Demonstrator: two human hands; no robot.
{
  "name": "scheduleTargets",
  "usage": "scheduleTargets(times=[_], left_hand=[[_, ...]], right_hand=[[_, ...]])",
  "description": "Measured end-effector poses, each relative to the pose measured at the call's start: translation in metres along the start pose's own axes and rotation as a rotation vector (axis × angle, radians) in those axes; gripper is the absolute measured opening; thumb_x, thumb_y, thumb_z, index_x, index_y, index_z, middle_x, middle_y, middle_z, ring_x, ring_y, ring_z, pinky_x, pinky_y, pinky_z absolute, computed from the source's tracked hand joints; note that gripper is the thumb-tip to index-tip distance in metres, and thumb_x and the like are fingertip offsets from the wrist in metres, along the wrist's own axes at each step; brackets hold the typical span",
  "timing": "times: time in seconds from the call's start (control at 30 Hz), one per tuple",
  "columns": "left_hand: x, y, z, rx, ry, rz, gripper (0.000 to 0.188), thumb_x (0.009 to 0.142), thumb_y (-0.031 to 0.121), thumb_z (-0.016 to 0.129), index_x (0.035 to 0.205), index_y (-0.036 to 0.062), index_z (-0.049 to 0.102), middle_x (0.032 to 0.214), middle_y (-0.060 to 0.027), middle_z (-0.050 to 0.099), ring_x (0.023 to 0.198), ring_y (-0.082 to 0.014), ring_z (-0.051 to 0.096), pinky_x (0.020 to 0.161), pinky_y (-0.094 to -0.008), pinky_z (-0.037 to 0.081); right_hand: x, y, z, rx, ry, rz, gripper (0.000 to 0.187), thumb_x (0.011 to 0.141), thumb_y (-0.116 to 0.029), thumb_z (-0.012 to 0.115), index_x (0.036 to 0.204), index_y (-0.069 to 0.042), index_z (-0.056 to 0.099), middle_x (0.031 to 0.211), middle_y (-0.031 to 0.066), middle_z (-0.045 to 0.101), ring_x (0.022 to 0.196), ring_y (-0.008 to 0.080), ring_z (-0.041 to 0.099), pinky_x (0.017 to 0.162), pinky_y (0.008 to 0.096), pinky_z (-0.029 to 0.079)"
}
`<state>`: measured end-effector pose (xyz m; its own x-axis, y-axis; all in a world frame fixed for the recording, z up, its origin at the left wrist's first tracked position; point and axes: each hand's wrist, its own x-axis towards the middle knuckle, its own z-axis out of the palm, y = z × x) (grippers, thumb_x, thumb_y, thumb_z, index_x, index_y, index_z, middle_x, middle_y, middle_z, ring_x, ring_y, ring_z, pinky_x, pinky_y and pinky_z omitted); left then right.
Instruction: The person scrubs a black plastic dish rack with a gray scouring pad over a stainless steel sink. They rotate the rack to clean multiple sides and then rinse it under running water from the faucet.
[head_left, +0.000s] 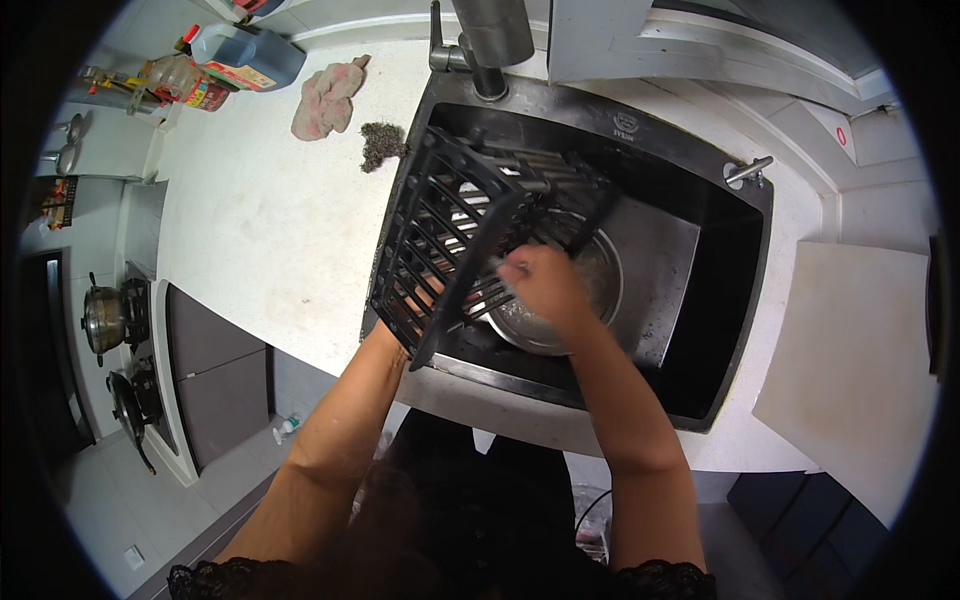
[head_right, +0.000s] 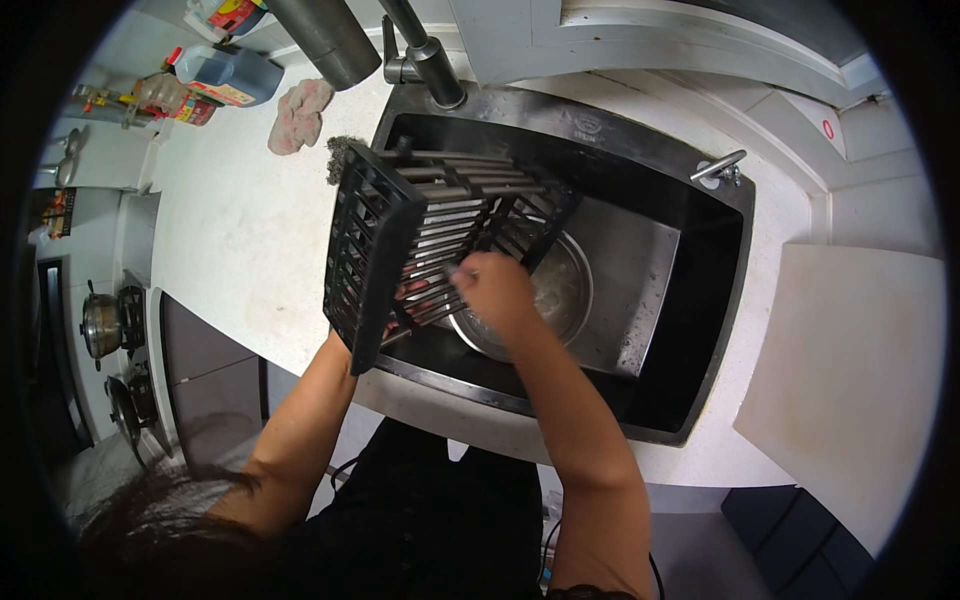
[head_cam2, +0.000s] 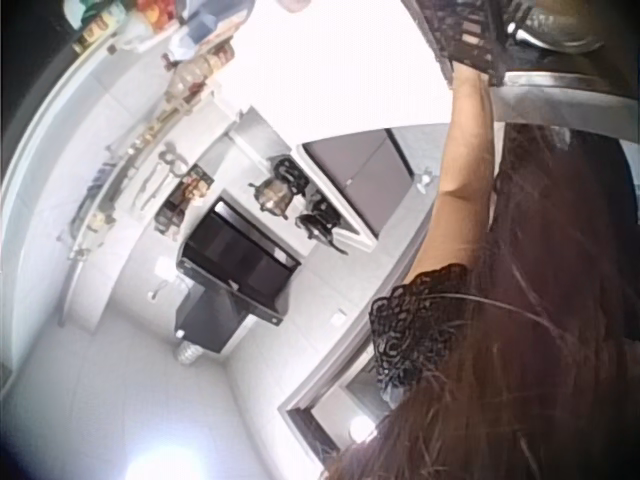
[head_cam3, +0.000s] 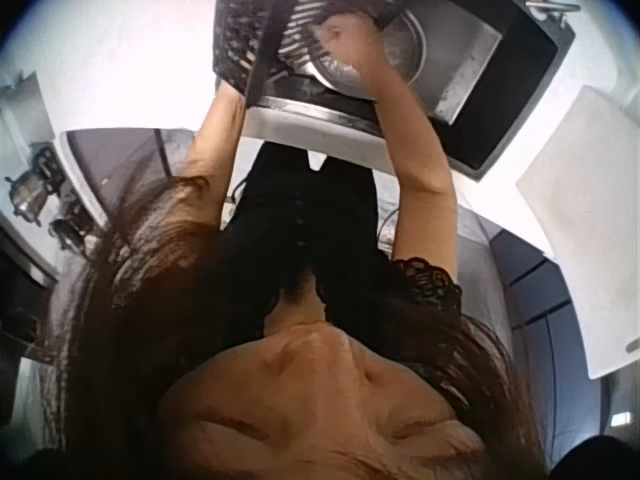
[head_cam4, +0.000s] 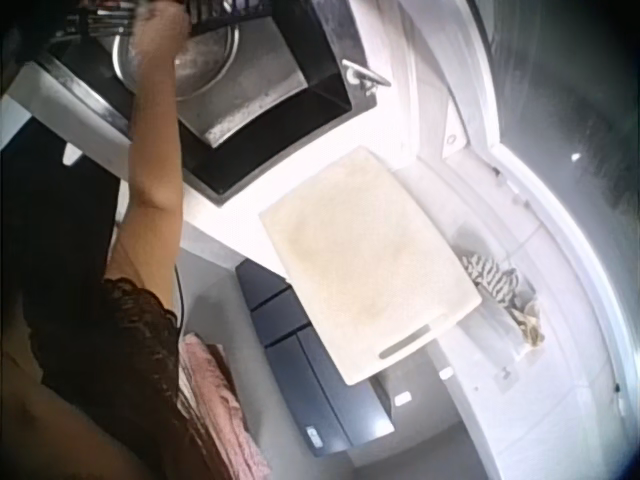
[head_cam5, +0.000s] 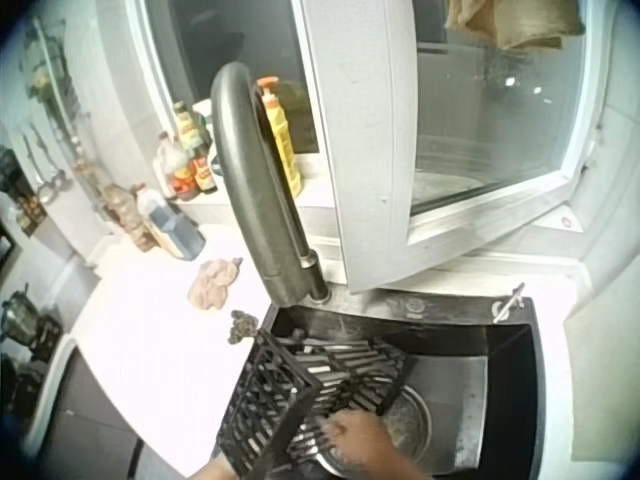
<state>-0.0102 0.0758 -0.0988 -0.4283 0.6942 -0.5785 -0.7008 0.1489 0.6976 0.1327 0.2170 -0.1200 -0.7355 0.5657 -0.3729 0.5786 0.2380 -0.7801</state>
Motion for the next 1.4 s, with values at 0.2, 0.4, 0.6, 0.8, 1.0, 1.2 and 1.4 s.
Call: scheduleTargets(times=[0.2, 0.4, 0.6, 0.8, 1.0, 1.2, 1.4], left_hand=[[-0.006, -0.006, 0.004, 0.018, -0.009, -0.010, 0.033, 0.085, 0.015, 0.060, 0.116, 0.0033, 0.058, 0.103, -0.0103, 0.064, 0.079, -0.0142, 0.065, 0.054, -0.0188, 0.050], [-0.012, -0.010, 0.007, 0.055, -0.007, -0.026, 0.034, 0.085, 0.015, 0.060, 0.116, 0.0036, 0.058, 0.103, -0.0098, 0.064, 0.079, -0.0137, 0.065, 0.053, -0.0183, 0.049], [-0.015, -0.014, 0.008, 0.072, -0.020, -0.033, 0.034, 0.084, 0.015, 0.061, 0.116, 0.0038, 0.058, 0.104, -0.0093, 0.064, 0.080, -0.0132, 0.064, 0.053, -0.0178, 0.049], [-0.020, -0.011, 0.004, 0.078, -0.017, -0.032, 0.034, 0.084, 0.015, 0.061, 0.116, 0.0041, 0.058, 0.104, -0.0089, 0.064, 0.080, -0.0127, 0.064, 0.053, -0.0173, 0.048], [-0.021, -0.019, 0.007, 0.097, -0.051, -0.042, 0.035, 0.084, 0.016, 0.062, 0.116, 0.0044, 0.058, 0.104, -0.0084, 0.065, 0.081, -0.0123, 0.064, 0.052, -0.0168, 0.048], [-0.024, -0.028, 0.010, 0.135, -0.059, -0.047, 0.035, 0.083, 0.016, 0.062, 0.116, 0.0047, 0.058, 0.104, -0.0079, 0.065, 0.081, -0.0118, 0.064, 0.052, -0.0163, 0.047], [-0.030, -0.030, 0.009, 0.179, -0.045, -0.041, 0.035, 0.083, 0.016, 0.063, 0.116, 0.0050, 0.059, 0.104, -0.0074, 0.065, 0.081, -0.0113, 0.064, 0.051, -0.0158, 0.046]], right_hand=[[-0.010, 0.003, 0.011, -0.274, -0.004, -0.168, 0.016, 0.081, -0.020, 0.063, 0.093, -0.011, 0.070, 0.091, 0.0132, 0.066, 0.087, 0.0327, 0.062, 0.075, 0.0416, 0.050], [-0.010, 0.011, 0.005, -0.242, -0.097, 0.024, 0.013, 0.082, -0.015, 0.056, 0.085, -0.008, 0.067, 0.085, 0.0122, 0.065, 0.084, 0.0330, 0.063, 0.074, 0.0423, 0.051], [-0.011, 0.023, 0.013, -0.446, -0.019, -0.038, 0.015, 0.082, -0.014, 0.055, 0.087, -0.012, 0.069, 0.094, 0.0115, 0.066, 0.087, 0.0315, 0.064, 0.075, 0.0426, 0.052], [-0.019, 0.021, 0.003, -0.379, 0.016, -0.169, 0.019, 0.080, -0.008, 0.056, 0.091, -0.014, 0.070, 0.096, 0.0083, 0.062, 0.086, 0.0283, 0.064, 0.074, 0.0407, 0.052], [-0.025, 0.018, -0.014, -0.378, -0.211, -0.403, 0.024, 0.077, -0.005, 0.057, 0.095, -0.015, 0.070, 0.096, 0.0069, 0.058, 0.087, 0.0262, 0.062, 0.077, 0.0392, 0.050], [-0.023, 0.017, 0.008, -0.560, -0.158, -0.293, 0.022, 0.075, -0.010, 0.059, 0.093, -0.016, 0.070, 0.095, 0.0073, 0.062, 0.088, 0.0278, 0.062, 0.076, 0.0395, 0.049], [-0.016, 0.035, 0.027, -0.216, 0.111, -0.244, 0.013, 0.074, -0.016, 0.062, 0.085, -0.013, 0.069, 0.088, 0.0089, 0.064, 0.081, 0.0294, 0.064, 0.072, 0.0412, 0.050]])
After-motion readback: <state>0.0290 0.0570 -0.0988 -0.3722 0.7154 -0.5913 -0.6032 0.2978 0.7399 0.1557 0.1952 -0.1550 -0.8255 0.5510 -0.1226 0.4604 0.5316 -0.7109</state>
